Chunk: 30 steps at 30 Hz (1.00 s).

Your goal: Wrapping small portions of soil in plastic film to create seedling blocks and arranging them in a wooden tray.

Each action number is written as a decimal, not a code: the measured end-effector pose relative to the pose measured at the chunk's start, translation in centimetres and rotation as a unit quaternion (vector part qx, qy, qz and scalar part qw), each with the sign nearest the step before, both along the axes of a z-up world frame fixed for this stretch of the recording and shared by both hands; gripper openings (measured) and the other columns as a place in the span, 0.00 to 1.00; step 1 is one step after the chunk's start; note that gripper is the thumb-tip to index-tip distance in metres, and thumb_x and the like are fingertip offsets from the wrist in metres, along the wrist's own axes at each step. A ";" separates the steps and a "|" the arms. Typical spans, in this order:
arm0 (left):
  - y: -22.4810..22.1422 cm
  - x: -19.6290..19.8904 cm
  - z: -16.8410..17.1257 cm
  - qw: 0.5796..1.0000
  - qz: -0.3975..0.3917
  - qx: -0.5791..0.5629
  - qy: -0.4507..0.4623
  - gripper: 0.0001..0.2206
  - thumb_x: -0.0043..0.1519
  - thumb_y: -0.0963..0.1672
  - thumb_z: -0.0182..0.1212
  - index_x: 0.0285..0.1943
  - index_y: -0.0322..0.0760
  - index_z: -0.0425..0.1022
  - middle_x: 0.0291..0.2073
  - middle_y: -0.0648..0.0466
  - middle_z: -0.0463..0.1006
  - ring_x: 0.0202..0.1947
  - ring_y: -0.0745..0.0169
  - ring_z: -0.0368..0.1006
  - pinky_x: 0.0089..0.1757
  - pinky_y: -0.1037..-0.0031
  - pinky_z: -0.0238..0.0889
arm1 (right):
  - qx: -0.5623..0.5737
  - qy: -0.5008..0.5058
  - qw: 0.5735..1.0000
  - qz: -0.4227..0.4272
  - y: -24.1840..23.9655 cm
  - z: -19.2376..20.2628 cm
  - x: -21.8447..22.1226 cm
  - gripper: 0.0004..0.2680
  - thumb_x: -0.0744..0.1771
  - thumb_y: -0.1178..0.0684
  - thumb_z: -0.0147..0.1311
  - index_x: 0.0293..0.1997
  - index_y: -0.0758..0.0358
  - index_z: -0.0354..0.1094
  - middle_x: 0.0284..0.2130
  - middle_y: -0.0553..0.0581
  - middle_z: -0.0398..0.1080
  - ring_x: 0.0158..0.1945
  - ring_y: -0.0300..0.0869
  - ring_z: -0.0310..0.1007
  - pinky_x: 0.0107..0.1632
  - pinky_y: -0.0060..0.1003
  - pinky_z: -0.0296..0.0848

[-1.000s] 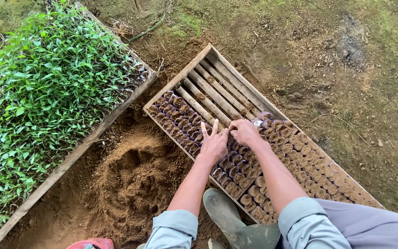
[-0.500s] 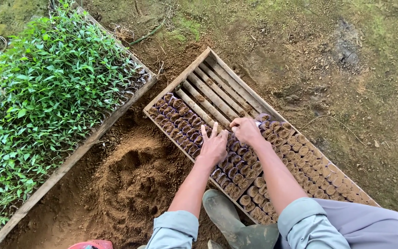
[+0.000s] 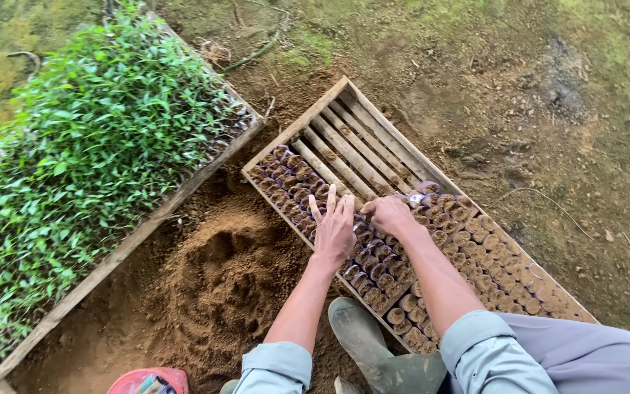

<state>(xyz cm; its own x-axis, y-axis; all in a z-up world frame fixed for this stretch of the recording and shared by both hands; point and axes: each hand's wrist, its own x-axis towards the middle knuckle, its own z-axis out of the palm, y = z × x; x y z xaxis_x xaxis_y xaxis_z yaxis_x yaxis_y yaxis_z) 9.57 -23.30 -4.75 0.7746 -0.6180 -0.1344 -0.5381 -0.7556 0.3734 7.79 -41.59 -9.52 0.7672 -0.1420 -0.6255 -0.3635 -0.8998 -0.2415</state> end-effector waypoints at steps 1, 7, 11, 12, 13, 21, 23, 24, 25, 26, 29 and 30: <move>0.5 -0.2 -0.3 1.000 0.004 0.000 -0.002 0.30 0.54 0.35 0.52 0.71 0.32 0.61 0.66 0.43 0.70 0.78 0.43 0.43 0.67 0.34 0.19 | 0.000 -0.002 1.000 0.004 0.0 -0.5 0.1 0.16 0.63 0.55 0.47 0.48 0.33 0.79 0.47 0.63 0.79 0.55 0.60 0.77 0.59 0.54 0.74; 5.0 -1.9 1.0 0.990 0.072 -0.070 -0.099 0.22 0.58 0.37 0.56 0.65 0.35 0.68 0.58 0.46 0.75 0.74 0.45 0.53 0.67 0.39 0.22 | -0.002 -0.071 0.997 -0.014 1.5 2.0 0.4 0.13 0.65 0.51 0.50 0.52 0.43 0.78 0.46 0.67 0.78 0.54 0.62 0.77 0.59 0.58 0.74; 9.3 -3.2 0.8 0.973 0.133 -0.125 -0.143 0.18 0.55 0.35 0.54 0.54 0.39 0.73 0.50 0.51 0.73 0.61 0.53 0.65 0.63 0.53 0.46 | -0.002 -0.244 0.970 -0.019 4.8 0.9 0.3 0.08 0.66 0.52 0.50 0.44 0.43 0.76 0.42 0.58 0.75 0.50 0.54 0.76 0.54 0.47 0.73; 10.6 -3.7 1.0 0.969 0.151 -0.146 -0.130 0.15 0.59 0.35 0.51 0.51 0.40 0.75 0.48 0.53 0.71 0.56 0.55 0.69 0.58 0.61 0.59 | -0.003 -0.315 0.949 0.004 6.3 0.5 0.0 0.06 0.66 0.53 0.52 0.39 0.44 0.76 0.39 0.56 0.74 0.48 0.51 0.76 0.51 0.40 0.73; 11.7 -3.9 0.4 0.967 0.157 -0.146 -0.137 0.15 0.59 0.35 0.51 0.51 0.40 0.75 0.48 0.53 0.71 0.56 0.55 0.69 0.58 0.61 0.59 | -0.001 -0.321 0.947 0.010 8.1 0.9 0.1 0.06 0.66 0.53 0.52 0.39 0.44 0.76 0.39 0.56 0.74 0.48 0.51 0.76 0.51 0.40 0.73; 25.2 -9.3 -0.7 0.944 0.282 -0.163 -0.053 0.08 0.66 0.41 0.48 0.48 0.49 0.72 0.37 0.58 0.72 0.41 0.55 0.78 0.44 0.65 0.74 | 0.147 -0.180 0.965 0.126 25.4 2.2 -2.8 0.03 0.64 0.50 0.60 0.33 0.48 0.70 0.31 0.50 0.76 0.44 0.51 0.79 0.48 0.48 0.79; 28.2 -10.6 0.6 0.915 0.378 -0.139 0.016 0.08 0.68 0.47 0.45 0.44 0.47 0.70 0.34 0.48 0.76 0.40 0.42 0.79 0.44 0.54 0.72 | 0.119 -0.159 0.968 0.154 28.0 2.1 -4.0 0.03 0.65 0.47 0.57 0.34 0.47 0.68 0.31 0.52 0.75 0.42 0.53 0.79 0.46 0.49 0.79; 29.5 -11.3 1.1 0.876 0.458 -0.119 0.088 0.14 0.70 0.52 0.42 0.40 0.45 0.69 0.30 0.38 0.80 0.39 0.29 0.79 0.44 0.44 0.69 | 0.086 -0.139 0.972 0.171 29.2 1.9 -4.7 0.05 0.66 0.43 0.55 0.35 0.47 0.66 0.31 0.55 0.74 0.41 0.55 0.80 0.45 0.50 0.78; 30.5 -11.8 1.6 0.869 0.472 -0.120 0.085 0.14 0.70 0.52 0.42 0.40 0.45 0.69 0.30 0.38 0.80 0.39 0.29 0.79 0.44 0.44 0.69 | 0.089 -0.138 0.969 0.186 30.2 2.9 -4.8 0.05 0.66 0.43 0.55 0.35 0.47 0.66 0.31 0.55 0.74 0.41 0.55 0.80 0.45 0.50 0.78; 31.5 -12.3 2.4 0.848 0.514 -0.079 0.105 0.21 0.68 0.58 0.39 0.39 0.47 0.72 0.31 0.39 0.81 0.41 0.31 0.80 0.44 0.46 0.69 | 0.088 -0.131 0.969 0.191 31.2 4.0 -4.9 0.06 0.66 0.42 0.53 0.34 0.48 0.69 0.31 0.58 0.75 0.41 0.58 0.80 0.46 0.51 0.78; 32.9 -14.8 2.6 0.844 0.534 -0.044 0.012 0.23 0.65 0.60 0.44 0.30 0.48 0.75 0.24 0.44 0.79 0.34 0.39 0.80 0.40 0.53 0.69 | 0.094 -0.135 0.961 0.223 33.7 1.3 -5.0 0.07 0.64 0.42 0.56 0.32 0.49 0.72 0.33 0.59 0.76 0.42 0.58 0.80 0.46 0.51 0.79; 33.0 -15.6 2.4 0.864 0.492 -0.046 -0.098 0.21 0.63 0.56 0.52 0.22 0.47 0.75 0.17 0.48 0.77 0.26 0.44 0.80 0.35 0.58 0.68 | 0.098 -0.148 0.955 0.236 34.4 -0.5 -4.9 0.06 0.63 0.43 0.61 0.32 0.48 0.72 0.34 0.56 0.74 0.43 0.56 0.80 0.46 0.50 0.80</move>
